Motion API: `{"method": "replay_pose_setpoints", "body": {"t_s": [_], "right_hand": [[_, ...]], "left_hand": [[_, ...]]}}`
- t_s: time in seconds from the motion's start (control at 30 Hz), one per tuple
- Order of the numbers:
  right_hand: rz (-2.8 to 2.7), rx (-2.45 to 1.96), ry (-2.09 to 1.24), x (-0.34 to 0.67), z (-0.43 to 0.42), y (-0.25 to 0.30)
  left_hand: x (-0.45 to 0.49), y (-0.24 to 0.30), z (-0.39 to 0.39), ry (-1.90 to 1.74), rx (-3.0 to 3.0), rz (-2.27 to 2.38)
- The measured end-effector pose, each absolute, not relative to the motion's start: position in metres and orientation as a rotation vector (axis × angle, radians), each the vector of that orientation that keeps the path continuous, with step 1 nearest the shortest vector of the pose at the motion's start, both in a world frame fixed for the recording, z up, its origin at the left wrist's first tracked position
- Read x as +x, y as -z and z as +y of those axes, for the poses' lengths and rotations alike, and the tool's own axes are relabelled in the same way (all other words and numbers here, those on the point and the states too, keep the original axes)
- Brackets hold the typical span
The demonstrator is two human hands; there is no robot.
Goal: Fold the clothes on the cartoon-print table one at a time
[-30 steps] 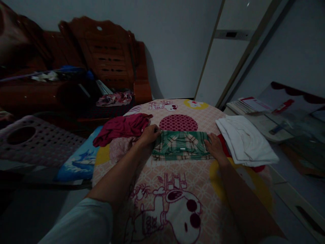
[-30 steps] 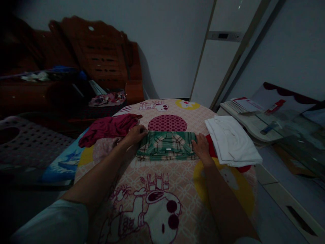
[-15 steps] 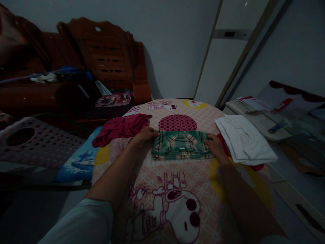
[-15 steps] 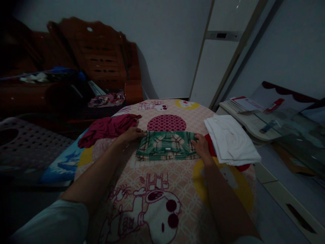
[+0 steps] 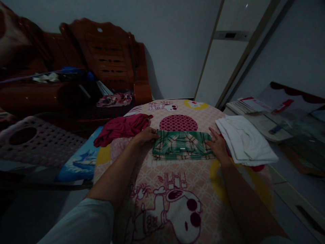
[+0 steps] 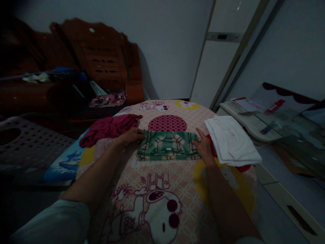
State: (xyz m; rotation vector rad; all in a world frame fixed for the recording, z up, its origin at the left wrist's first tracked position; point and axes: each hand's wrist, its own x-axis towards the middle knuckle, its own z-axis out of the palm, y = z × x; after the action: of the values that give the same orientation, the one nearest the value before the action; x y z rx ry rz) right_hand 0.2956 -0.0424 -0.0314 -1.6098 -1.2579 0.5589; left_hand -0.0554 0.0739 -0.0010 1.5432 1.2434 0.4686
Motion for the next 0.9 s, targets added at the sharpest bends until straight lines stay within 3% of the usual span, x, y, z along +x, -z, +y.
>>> {"method": "replay_pose_setpoints", "body": {"t_s": [0.43,0.53,0.67,0.9], "right_hand": [[-0.88,-1.436,-0.847,0.293,-0.089,-0.017],[-0.808,-1.42,-0.678,0.302,-0.11,-0.018],[-0.725,-1.441,-0.211,0.323,-0.134,-0.018],[-0.663,-1.514,0.318,0.34,-0.158,-0.02]], "left_hand": [[0.002,-0.03,0.072,-0.611,1.464,1.155],[0.044,-0.049,0.082,-0.662,1.694,1.167],[0.122,-0.088,0.097,-0.877,2.13,1.17],[0.27,-0.124,0.105,-1.01,2.45,0.703]]}}
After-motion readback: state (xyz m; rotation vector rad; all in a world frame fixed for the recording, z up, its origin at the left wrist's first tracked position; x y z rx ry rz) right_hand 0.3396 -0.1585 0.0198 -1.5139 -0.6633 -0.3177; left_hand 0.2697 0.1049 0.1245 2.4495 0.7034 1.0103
